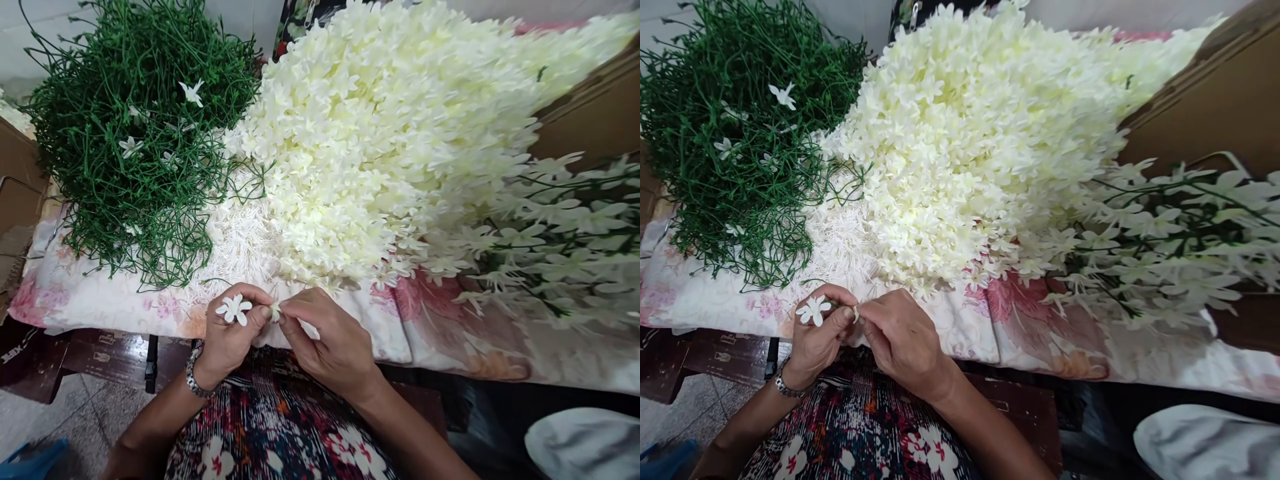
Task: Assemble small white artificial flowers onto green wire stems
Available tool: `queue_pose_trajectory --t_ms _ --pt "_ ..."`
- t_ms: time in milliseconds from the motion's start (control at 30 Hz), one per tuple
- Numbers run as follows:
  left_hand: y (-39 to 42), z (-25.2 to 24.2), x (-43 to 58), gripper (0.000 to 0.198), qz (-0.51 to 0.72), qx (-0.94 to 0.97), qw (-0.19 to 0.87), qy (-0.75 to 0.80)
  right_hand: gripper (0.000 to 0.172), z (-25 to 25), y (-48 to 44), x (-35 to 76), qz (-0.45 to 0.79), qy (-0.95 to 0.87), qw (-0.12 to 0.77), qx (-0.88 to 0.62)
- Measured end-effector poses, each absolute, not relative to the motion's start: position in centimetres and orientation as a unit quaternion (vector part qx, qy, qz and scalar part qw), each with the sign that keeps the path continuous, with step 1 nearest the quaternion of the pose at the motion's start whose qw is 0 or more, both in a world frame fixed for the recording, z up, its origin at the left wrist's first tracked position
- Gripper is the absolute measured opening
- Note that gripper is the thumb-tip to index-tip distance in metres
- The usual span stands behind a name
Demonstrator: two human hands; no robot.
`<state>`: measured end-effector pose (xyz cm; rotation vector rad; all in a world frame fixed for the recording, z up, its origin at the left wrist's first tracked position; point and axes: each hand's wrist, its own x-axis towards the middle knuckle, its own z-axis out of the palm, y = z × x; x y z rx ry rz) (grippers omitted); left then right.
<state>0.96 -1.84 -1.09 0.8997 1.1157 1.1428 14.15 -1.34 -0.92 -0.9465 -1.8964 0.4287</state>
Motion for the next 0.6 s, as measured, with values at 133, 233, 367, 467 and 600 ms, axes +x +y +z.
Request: queue_pose_trajectory --t_ms 133,233,367,467,600 --pt "-1.9 -1.0 0.8 0.011 0.489 0.412 0.612 0.465 0.029 -0.6 -1.3 14.3 0.191 -0.781 0.475 -0.359" --pt "-1.9 -0.8 0.7 0.009 0.506 0.438 0.586 0.457 0.032 -0.2 -1.3 14.7 0.198 -0.786 0.465 -0.356" --pt "-1.6 -0.6 0.6 0.004 0.543 0.441 0.559 0.445 0.047 0.3 -1.1 15.4 0.221 -0.783 0.43 -0.392" --pt "-1.6 -0.6 0.8 0.002 0.559 0.474 0.53 0.426 0.056 0.3 -1.0 15.4 0.246 -0.786 0.409 -0.394" --pt "-1.7 -1.0 1.3 0.002 0.555 0.472 0.541 0.42 0.03 0.0 -1.3 15.0 0.256 -0.774 0.431 -0.386"
